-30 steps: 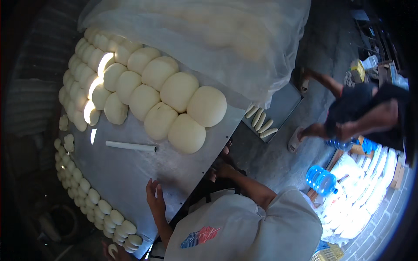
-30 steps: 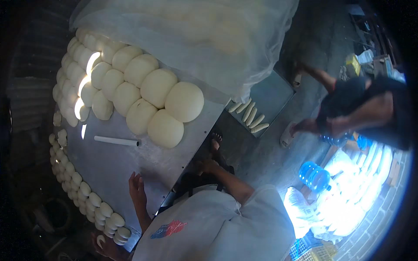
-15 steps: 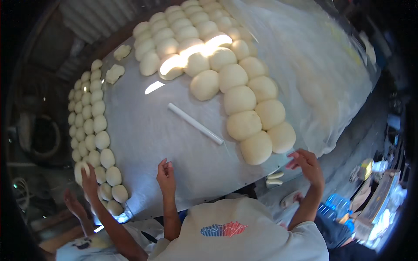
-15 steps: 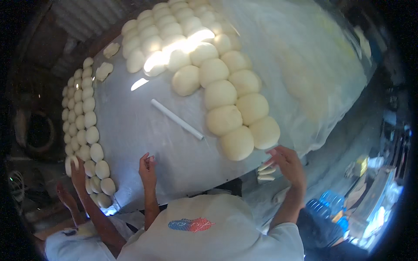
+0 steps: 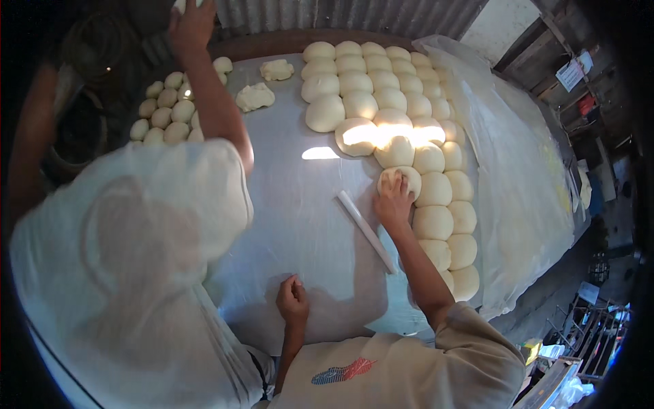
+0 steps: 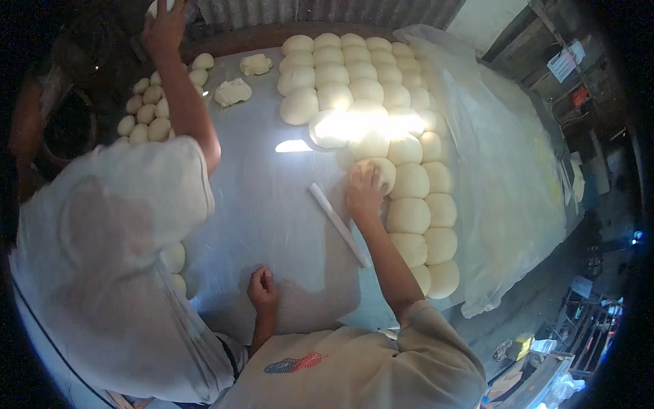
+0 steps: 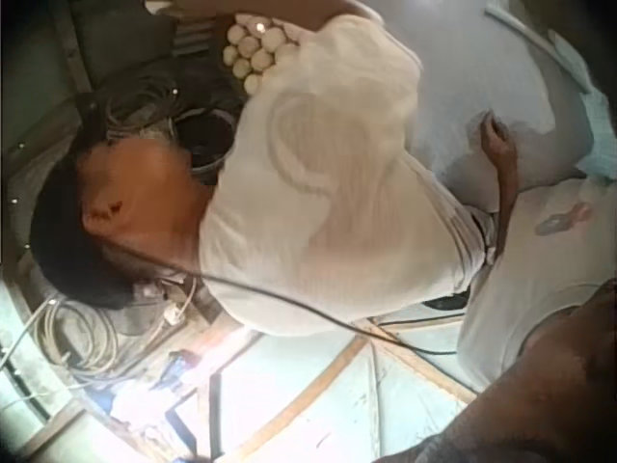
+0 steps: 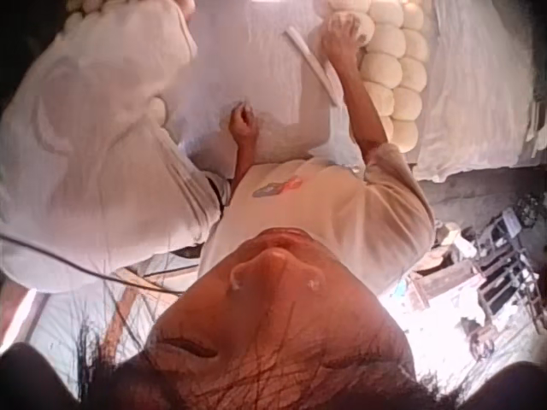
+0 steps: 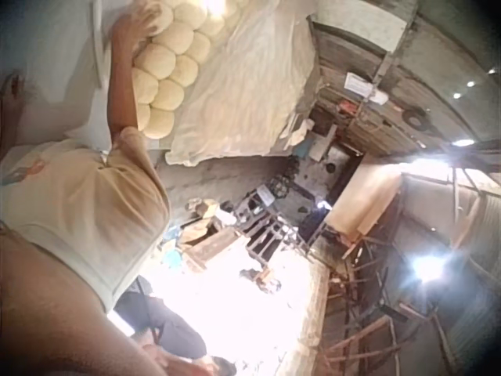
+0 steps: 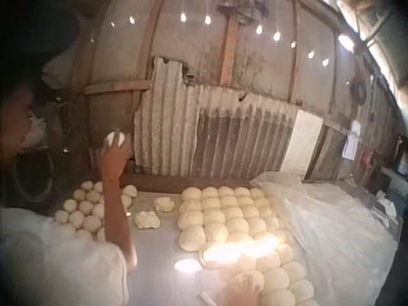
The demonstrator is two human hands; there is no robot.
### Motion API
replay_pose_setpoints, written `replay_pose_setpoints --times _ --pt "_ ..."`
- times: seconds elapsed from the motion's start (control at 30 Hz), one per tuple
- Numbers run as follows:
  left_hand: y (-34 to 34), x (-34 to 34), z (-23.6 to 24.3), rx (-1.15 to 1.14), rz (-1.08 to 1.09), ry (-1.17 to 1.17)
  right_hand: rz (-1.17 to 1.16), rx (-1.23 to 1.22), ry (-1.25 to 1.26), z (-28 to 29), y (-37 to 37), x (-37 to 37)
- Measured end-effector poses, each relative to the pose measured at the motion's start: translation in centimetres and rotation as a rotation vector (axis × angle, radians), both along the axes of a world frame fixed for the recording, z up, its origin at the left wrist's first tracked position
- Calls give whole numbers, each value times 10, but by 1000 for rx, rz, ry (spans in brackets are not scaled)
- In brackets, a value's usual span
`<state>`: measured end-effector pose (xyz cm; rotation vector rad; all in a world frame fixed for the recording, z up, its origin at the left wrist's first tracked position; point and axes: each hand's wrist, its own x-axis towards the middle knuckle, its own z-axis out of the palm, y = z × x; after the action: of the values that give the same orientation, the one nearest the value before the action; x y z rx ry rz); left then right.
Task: The person prepares dough by rolling it flat with a rolling pin and then rolling it into a cylindrical shape by hand.
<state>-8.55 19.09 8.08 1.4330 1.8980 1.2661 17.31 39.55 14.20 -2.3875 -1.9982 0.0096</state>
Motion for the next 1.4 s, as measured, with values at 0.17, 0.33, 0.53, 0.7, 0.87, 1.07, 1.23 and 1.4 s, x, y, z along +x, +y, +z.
replay_pose_setpoints --times 0.17,0.33,0.53,0.7,0.87,1.07,1.23,1.4 --pt "2 6 13 -40 -12 47 150 199 44 -17 21 40" --pt "-24 18 12 -9 17 81 177 229 415 83 -20 72" --pt "-40 34 7 -59 49 97 461 447 540 188 -73 115" --pt "-76 44 2 -24 111 52 635 448 819 224 -116 100" --pt "-109 59 10 5 142 -71 810 570 959 233 -135 44" --pt "-142 64 13 31 161 -134 1115 91 717 87 -195 -37" --pt "-136 50 12 6 225 -155 890 141 378 36 -243 -17" --pt "-116 45 6 24 194 -289 442 27 240 -5 -201 54"
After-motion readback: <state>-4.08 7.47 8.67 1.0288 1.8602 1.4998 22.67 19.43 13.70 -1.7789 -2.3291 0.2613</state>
